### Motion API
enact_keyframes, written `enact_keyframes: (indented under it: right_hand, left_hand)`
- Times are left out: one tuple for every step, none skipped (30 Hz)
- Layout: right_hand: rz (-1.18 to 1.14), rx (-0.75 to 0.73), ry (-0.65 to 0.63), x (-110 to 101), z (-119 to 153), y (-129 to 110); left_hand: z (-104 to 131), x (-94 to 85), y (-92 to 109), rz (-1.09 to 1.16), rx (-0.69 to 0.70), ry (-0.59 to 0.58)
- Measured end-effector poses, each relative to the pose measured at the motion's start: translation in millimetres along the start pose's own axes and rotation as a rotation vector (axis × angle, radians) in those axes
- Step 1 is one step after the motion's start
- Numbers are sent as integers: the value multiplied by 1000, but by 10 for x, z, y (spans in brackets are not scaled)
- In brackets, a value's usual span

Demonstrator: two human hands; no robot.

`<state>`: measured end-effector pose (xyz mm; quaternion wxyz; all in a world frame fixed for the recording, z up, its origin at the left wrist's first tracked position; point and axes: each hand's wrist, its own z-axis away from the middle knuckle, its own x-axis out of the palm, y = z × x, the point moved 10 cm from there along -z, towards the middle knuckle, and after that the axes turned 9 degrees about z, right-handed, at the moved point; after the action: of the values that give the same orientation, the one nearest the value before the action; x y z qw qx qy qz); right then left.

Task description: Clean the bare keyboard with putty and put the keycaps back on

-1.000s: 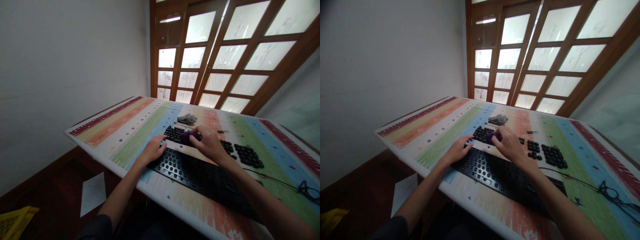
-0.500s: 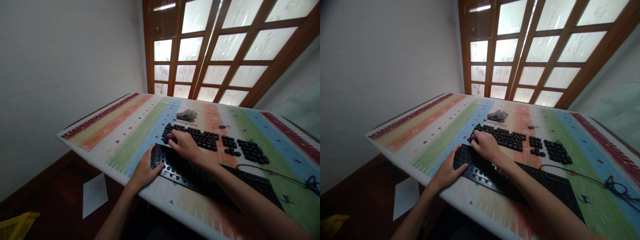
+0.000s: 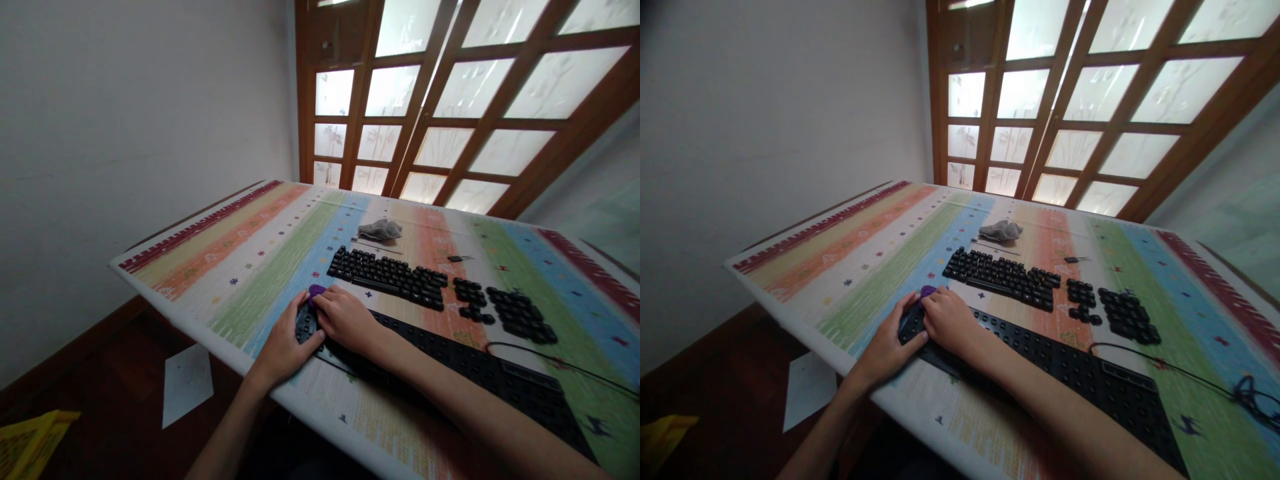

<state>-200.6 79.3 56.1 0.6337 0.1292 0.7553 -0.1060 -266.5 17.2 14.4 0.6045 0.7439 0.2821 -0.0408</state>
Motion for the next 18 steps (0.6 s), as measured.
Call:
enact_keyframes:
  right_hand:
    - [18,2,6,-3,-5,-11]
    - [40,2,11,-5,-11,-23]
    - [63,0,16,-4,-17,-34]
    - [84,-3,21,-1,-23,-44]
    - [100,-9,27,2,-29,-54]
    - [110,-12,34,3,-34,-60]
    - [115,-13,42,2,-38,-62]
    - [118,-10,49,0,-42,-60]
    - [117,-5,55,-5,-45,-53]
    - [116,5,58,-10,-46,-42]
    - [113,17,59,-17,-47,-26]
    - [109,28,55,-23,-47,-10]
    - [104,36,48,-28,-45,5]
    - [97,39,40,-33,-41,16]
    - [90,36,33,-38,-35,22]
    - [85,30,29,-45,-27,25]
    - [81,23,29,-52,-16,25]
    - [81,19,30,-59,-5,26]
  left_hand:
    - [-1,1,-7,4,-1,2]
    - [-3,1,-13,6,-1,4]
    - [-3,0,-16,7,0,8]
    - [-4,-3,-17,5,2,11]
    - [-3,-5,-16,3,2,14]
    - [-2,-7,-14,0,3,15]
    - [-1,-9,-10,-2,3,16]
    - [0,-10,-7,-4,1,15]
    - [1,-11,-5,-6,-2,14]
    - [1,-12,-4,-10,-4,12]
    - [-1,-12,-3,-14,-6,10]
    - [-3,-11,-3,-17,-7,9]
    - [-6,-10,-4,-19,-9,9]
    - [-10,-11,-6,-20,-9,10]
    - [-14,-11,-7,-21,-9,12]
    - [-17,-11,-9,-22,-9,14]
    - [-21,-11,-10,-25,-9,17]
    - [-23,-11,-10,-27,-9,19]
